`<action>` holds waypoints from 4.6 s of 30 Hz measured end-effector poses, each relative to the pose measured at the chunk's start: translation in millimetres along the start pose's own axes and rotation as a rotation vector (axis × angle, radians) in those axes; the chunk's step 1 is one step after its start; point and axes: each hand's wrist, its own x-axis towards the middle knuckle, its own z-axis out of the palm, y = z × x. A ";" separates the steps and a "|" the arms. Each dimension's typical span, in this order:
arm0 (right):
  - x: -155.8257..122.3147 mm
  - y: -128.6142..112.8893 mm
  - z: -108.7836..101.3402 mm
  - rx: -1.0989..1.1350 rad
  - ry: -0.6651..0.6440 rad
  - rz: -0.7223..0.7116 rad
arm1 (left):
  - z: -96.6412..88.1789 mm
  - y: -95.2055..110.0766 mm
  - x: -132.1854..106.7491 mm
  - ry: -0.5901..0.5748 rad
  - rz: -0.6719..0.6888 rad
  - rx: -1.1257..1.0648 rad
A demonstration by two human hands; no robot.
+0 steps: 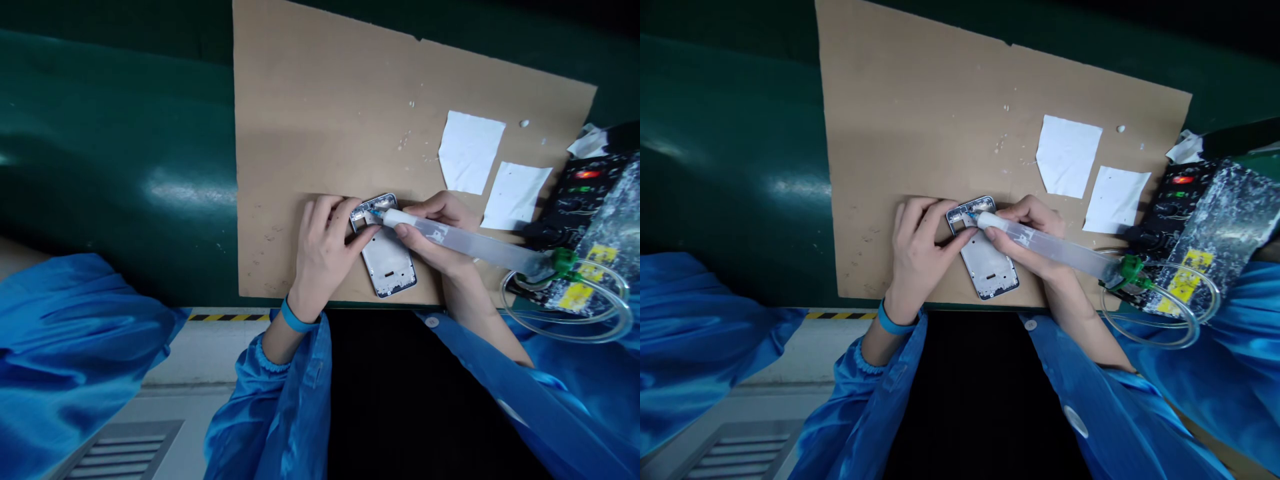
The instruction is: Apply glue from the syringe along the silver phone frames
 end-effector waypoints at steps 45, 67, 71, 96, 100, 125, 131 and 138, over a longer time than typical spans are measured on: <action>11.2 14.2 7.5 0.055 -0.004 -0.051 | 9.2 -5.4 -1.0 0.022 0.017 0.053; 12.6 14.4 12.7 0.176 0.039 -0.025 | 11.7 -6.7 0.4 0.010 0.014 0.065; 14.9 16.7 13.4 0.270 0.146 -0.050 | 9.2 -2.8 0.0 -0.010 -0.015 0.081; 14.7 7.9 -23.1 0.453 0.624 0.048 | -32.4 -42.3 122.1 -0.170 0.062 0.537; 7.5 16.2 -34.1 0.296 0.539 0.069 | -25.6 -60.3 113.3 -0.142 0.068 0.496; 3.6 25.3 -22.3 0.039 0.272 0.040 | -35.5 -86.9 159.0 0.062 0.070 0.165; 2.2 20.2 -21.2 0.014 0.327 0.034 | -36.2 -92.5 158.7 0.065 0.033 0.079; 0.3 22.3 -21.2 0.022 0.328 0.005 | -36.3 -93.7 156.5 0.026 0.003 0.005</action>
